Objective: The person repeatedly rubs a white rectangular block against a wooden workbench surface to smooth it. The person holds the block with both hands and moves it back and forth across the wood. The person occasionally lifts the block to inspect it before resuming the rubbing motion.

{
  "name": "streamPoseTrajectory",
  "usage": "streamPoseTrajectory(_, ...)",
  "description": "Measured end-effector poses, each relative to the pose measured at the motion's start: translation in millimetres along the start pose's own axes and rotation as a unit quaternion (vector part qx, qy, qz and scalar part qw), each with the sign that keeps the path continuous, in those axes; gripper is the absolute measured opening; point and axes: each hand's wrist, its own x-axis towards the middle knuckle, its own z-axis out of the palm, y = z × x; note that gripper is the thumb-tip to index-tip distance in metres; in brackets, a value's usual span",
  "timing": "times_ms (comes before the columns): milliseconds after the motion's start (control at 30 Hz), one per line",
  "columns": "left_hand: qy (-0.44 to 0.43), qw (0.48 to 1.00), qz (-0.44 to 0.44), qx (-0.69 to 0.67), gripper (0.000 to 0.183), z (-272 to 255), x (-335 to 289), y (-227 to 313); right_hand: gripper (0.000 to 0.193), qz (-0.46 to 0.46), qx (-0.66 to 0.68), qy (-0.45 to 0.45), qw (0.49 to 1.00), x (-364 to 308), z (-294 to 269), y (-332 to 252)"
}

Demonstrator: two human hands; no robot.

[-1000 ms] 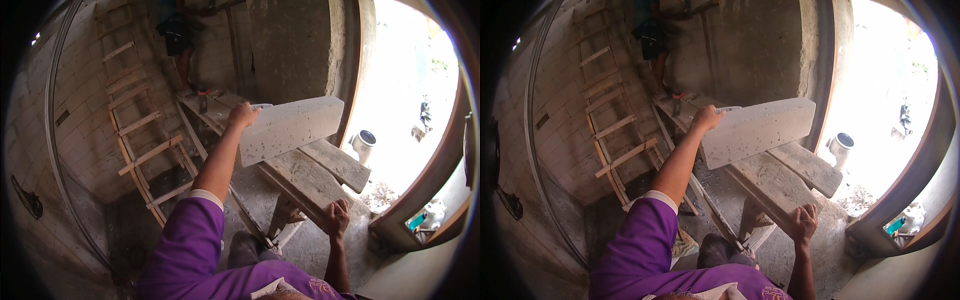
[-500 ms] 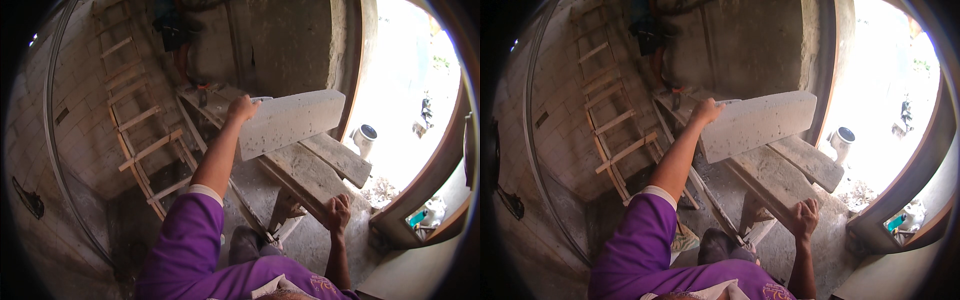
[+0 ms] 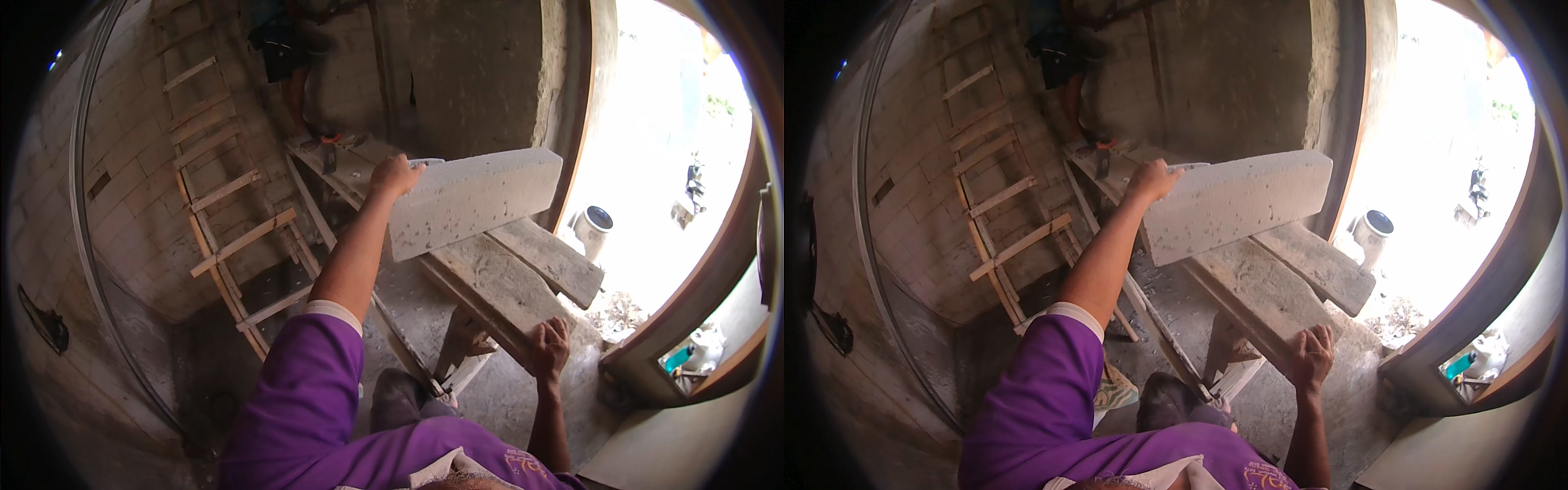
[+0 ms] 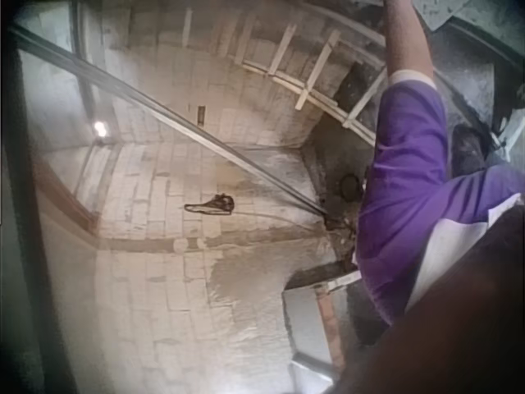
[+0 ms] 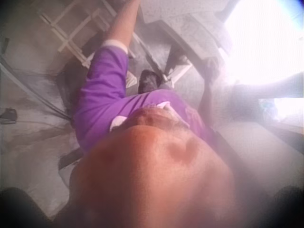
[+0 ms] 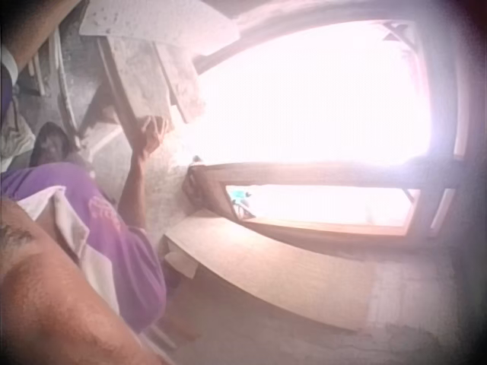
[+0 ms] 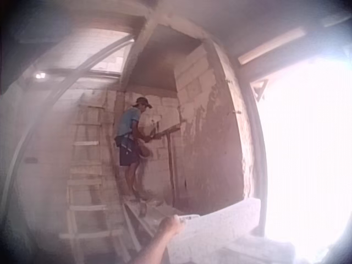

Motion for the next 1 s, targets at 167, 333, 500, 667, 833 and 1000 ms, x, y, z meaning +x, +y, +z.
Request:
streamPoseTrajectory(167, 0.004, 1.000, -0.007, -0.013, 0.061, 0, -2, 1, 0.021, -0.021, 0.007, 0.006, 1.000, 1, 0, 1)
streamPoseTrajectory(333, 0.006, 1.000, -0.003, -0.009, 0.061, 1, -1, -2, 0.020, -0.015, 0.006, 0.006, 1.000, 2, 1, -3)
streamPoseTrajectory(500, 0.006, 1.000, -0.009, -0.016, 0.061, 2, 3, -1, 0.018, -0.024, 0.010, 0.028, 0.999, 5, 2, -3)
streamPoseTrajectory(667, 0.009, 0.999, -0.011, -0.037, 0.065, 12, 13, -6, 0.016, -0.065, 0.018, -0.013, 0.998, 10, -2, 4)
streamPoseTrajectory(833, -0.021, 0.999, -0.004, -0.050, 0.066, 5, 12, -10, 0.020, -0.058, 0.010, 0.012, 0.998, 2, 0, -1)
streamPoseTrajectory(1000, 0.000, 1.000, 0.019, 0.013, 0.059, -3, 7, -5, 0.022, -0.031, -0.010, 0.018, 0.999, 0, -1, -4)
